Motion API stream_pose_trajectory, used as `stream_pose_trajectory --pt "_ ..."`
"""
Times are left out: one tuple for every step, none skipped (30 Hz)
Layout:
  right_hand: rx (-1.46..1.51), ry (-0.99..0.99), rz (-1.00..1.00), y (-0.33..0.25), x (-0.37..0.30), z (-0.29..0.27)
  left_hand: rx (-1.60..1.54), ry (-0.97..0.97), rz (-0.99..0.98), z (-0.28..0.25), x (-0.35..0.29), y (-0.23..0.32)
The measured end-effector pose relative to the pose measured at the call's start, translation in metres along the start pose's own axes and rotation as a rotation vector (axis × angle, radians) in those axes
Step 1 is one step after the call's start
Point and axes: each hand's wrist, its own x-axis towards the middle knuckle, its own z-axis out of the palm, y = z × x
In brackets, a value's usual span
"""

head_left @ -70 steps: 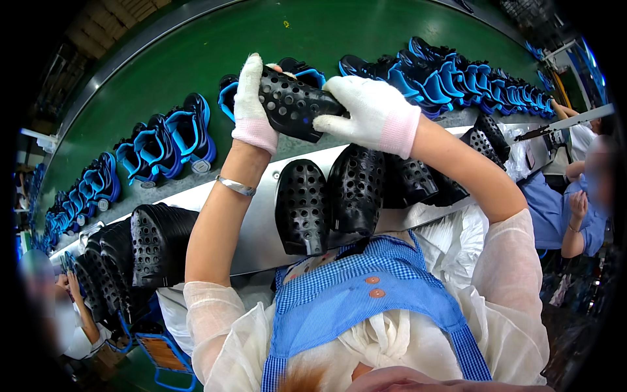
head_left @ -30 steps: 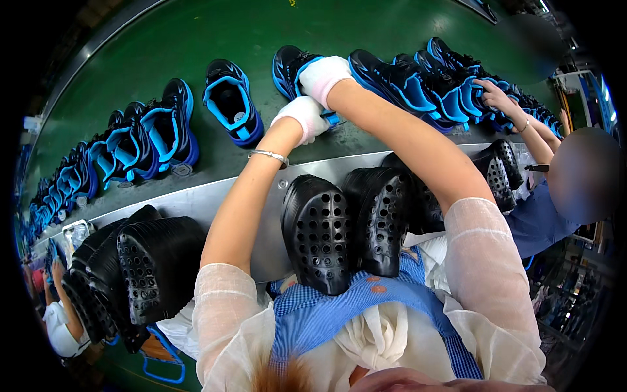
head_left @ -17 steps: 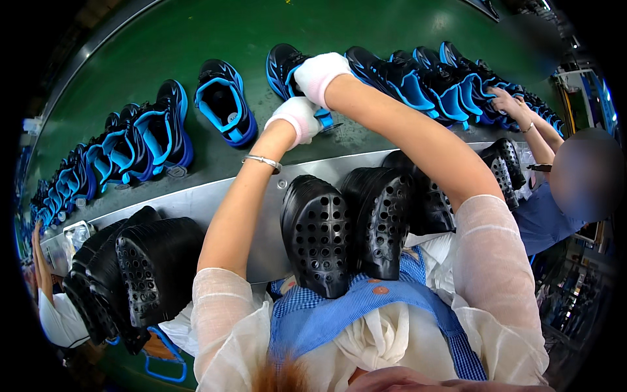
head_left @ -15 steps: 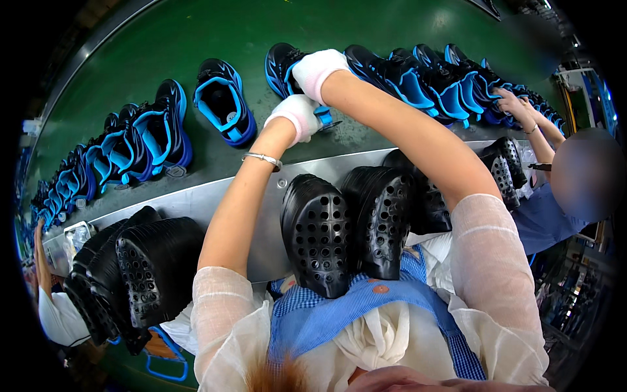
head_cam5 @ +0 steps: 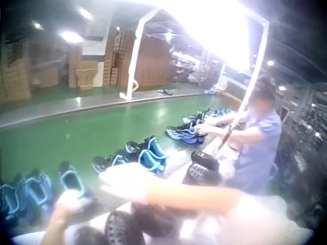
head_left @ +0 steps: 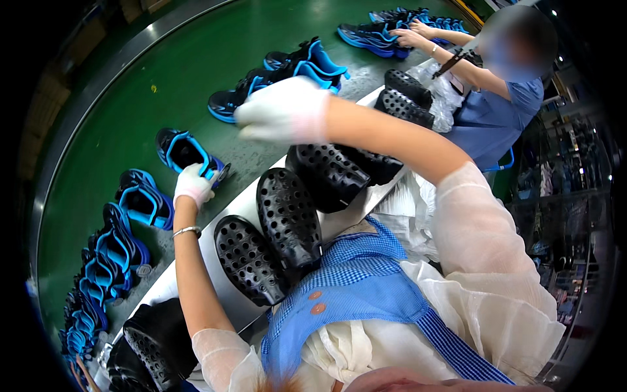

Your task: The person fits black plastic heel or sole components into the back of blue and black shoes on a conveyor belt, using their hands to press and align the parts.

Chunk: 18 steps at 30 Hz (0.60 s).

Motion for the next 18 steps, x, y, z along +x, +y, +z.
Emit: stream_pose_trajectory --pt "0.029 0.037 0.097 0.011 -0.026 -0.012 -0.015 0.01 -0.02 -0.002 -0.003 -0.001" --pt "0.033 0.17 0.159 0.029 -0.051 -0.016 -0.037 0.02 -0.001 -0.005 -0.007 -0.001" --pt "0.018 0.232 0.225 0.051 -0.078 -0.021 -0.057 0.03 -0.007 -0.003 -0.007 0.001" --pt "0.002 0.296 0.293 0.075 -0.105 -0.024 -0.046 0.035 -0.004 -0.003 -0.005 0.0" --pt "0.025 0.391 0.355 0.101 -0.131 -0.021 -0.032 0.035 -0.002 -0.002 -0.004 0.0" --pt "-0.032 0.423 0.435 0.121 -0.155 -0.021 -0.04 0.059 -0.006 -0.002 -0.006 0.0" --pt "-0.061 0.402 0.539 0.136 -0.171 -0.02 -0.058 0.095 -0.003 -0.005 -0.01 -0.005" --pt "-0.092 0.4 0.593 0.156 -0.191 -0.014 -0.039 0.089 -0.001 -0.007 -0.013 -0.004" --pt "-0.051 0.294 0.731 0.159 -0.201 -0.016 -0.018 0.089 -0.007 -0.011 -0.017 -0.006" --pt "-0.081 0.302 0.737 0.173 -0.214 -0.003 -0.01 0.092 -0.011 -0.012 -0.012 -0.016" --pt "-0.103 0.314 0.727 0.185 -0.221 0.009 0.057 0.125 0.066 -0.014 -0.009 -0.034" --pt "-0.055 0.279 0.744 0.19 -0.226 0.013 0.127 0.146 0.143 -0.017 -0.013 -0.037" --pt "-0.007 0.243 0.757 0.194 -0.228 0.018 0.139 0.151 0.126 -0.02 -0.017 -0.039" --pt "0.08 0.249 0.768 0.205 -0.237 0.028 0.233 0.174 0.206 -0.023 -0.025 -0.023" --pt "0.063 0.272 0.765 0.209 -0.242 0.037 0.326 0.195 0.284 -0.026 -0.032 -0.006" --pt "0.024 0.292 0.754 0.215 -0.247 0.043 0.433 0.152 0.266 -0.032 -0.038 0.01" --pt "-0.014 0.313 0.744 0.221 -0.251 0.051 0.467 0.167 0.243 -0.035 -0.046 0.034" --pt "-0.03 0.341 0.726 0.223 -0.251 0.055 0.466 0.21 0.269 -0.037 -0.05 0.049"
